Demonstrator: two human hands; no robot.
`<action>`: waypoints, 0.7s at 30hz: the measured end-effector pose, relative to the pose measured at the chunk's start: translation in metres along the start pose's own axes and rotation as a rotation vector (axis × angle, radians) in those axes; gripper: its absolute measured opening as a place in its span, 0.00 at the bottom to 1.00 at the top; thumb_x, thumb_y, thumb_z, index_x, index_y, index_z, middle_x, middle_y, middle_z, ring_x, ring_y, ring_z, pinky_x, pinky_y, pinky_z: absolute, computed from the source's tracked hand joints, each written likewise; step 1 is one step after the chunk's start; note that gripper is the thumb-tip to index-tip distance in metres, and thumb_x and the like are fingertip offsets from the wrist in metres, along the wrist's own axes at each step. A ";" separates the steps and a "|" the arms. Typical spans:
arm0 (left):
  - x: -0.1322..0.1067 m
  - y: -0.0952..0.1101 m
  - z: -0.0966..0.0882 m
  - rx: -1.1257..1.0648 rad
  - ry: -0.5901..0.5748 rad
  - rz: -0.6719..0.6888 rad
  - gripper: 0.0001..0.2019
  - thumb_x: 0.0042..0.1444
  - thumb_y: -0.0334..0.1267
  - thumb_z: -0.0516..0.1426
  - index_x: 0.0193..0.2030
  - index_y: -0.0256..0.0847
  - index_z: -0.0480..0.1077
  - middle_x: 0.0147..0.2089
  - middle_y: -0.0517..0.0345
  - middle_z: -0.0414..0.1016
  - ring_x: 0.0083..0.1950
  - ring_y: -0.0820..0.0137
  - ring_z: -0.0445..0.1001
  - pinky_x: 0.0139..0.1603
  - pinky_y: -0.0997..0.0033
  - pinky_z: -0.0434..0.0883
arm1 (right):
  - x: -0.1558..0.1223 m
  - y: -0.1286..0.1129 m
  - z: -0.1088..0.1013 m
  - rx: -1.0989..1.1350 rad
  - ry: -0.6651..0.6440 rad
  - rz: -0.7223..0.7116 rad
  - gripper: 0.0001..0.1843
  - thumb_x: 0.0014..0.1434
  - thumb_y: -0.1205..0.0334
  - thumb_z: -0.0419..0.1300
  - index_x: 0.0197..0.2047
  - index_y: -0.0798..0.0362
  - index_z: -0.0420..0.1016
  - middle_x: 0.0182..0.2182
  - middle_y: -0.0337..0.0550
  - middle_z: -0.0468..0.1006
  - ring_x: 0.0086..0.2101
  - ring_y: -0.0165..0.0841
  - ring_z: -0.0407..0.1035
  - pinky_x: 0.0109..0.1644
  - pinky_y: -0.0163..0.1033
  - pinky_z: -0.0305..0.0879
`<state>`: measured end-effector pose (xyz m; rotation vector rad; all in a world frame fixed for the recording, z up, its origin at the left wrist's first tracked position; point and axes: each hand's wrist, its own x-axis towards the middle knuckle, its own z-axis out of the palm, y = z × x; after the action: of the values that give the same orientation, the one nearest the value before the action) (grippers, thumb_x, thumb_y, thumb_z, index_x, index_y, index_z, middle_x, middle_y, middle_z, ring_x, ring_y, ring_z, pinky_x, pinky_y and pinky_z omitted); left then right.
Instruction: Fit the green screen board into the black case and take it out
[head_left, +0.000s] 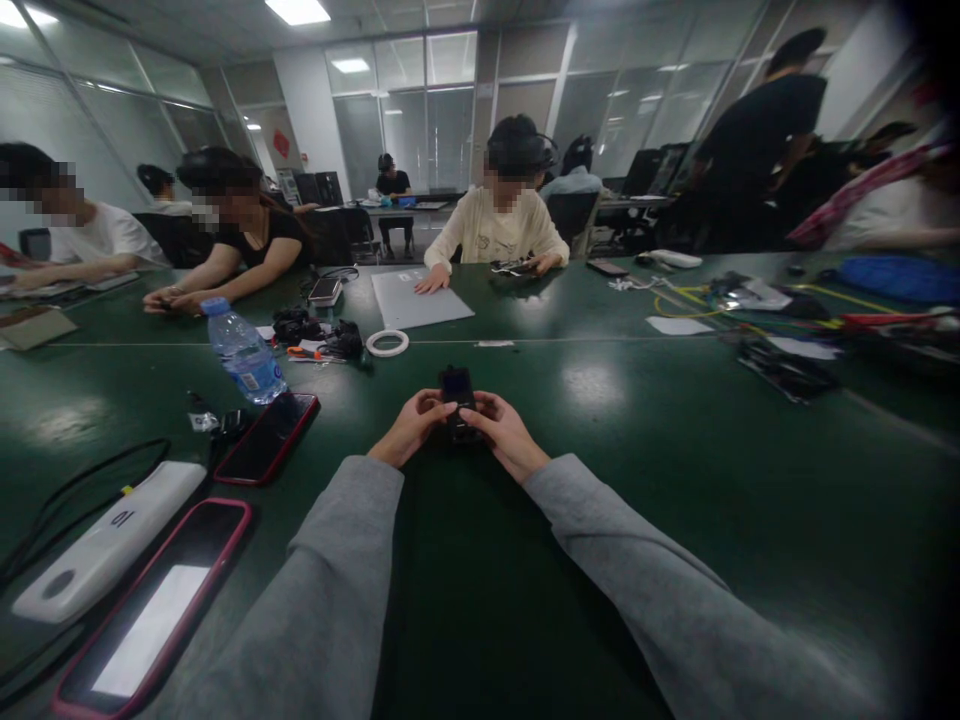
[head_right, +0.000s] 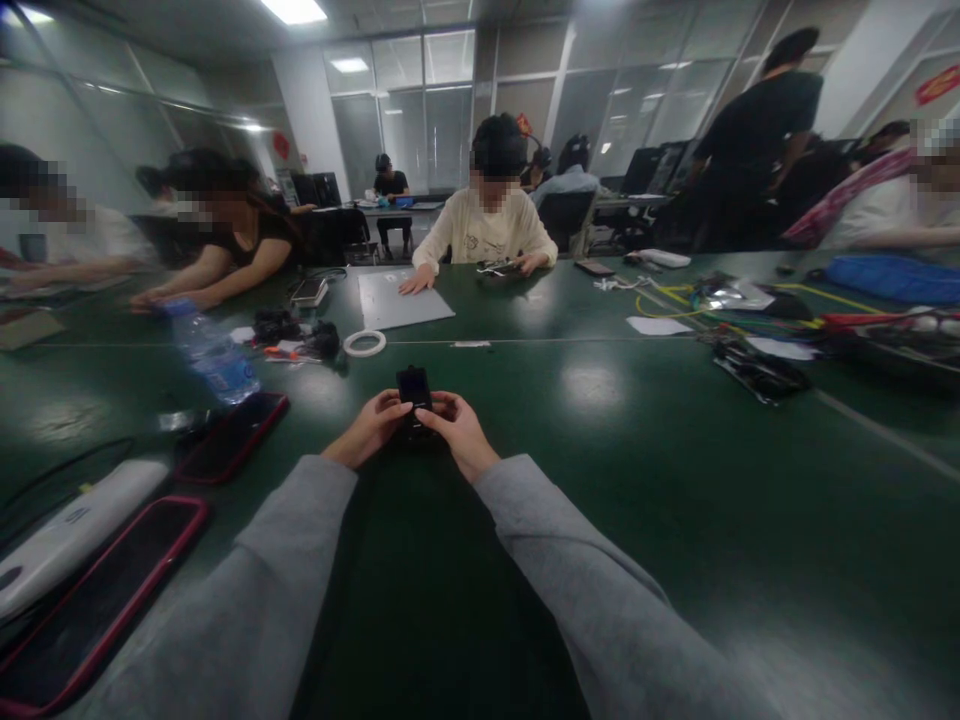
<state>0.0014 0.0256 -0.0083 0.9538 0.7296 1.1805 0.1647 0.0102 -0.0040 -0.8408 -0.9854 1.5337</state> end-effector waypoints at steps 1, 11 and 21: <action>0.000 0.000 0.000 0.000 0.000 -0.001 0.19 0.42 0.36 0.66 0.40 0.36 0.66 0.39 0.55 0.73 0.40 0.71 0.72 0.45 0.68 0.64 | 0.000 0.000 0.000 -0.001 -0.001 -0.001 0.34 0.38 0.59 0.73 0.46 0.54 0.64 0.38 0.42 0.73 0.40 0.32 0.69 0.45 0.36 0.66; -0.002 0.003 0.000 -0.009 -0.029 -0.008 0.19 0.43 0.35 0.65 0.41 0.39 0.64 0.40 0.56 0.73 0.41 0.71 0.73 0.45 0.69 0.65 | 0.000 0.002 -0.001 -0.032 -0.022 -0.022 0.33 0.40 0.59 0.72 0.47 0.54 0.63 0.38 0.42 0.73 0.41 0.31 0.69 0.46 0.36 0.66; -0.003 0.002 -0.002 0.013 -0.040 -0.002 0.18 0.44 0.33 0.65 0.41 0.38 0.64 0.43 0.55 0.72 0.43 0.71 0.72 0.46 0.69 0.65 | 0.001 0.004 -0.003 -0.070 -0.041 -0.054 0.32 0.42 0.60 0.72 0.48 0.54 0.63 0.39 0.42 0.73 0.41 0.31 0.69 0.47 0.36 0.66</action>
<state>-0.0022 0.0237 -0.0074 0.9843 0.7067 1.1529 0.1653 0.0109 -0.0091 -0.8280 -1.0882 1.4827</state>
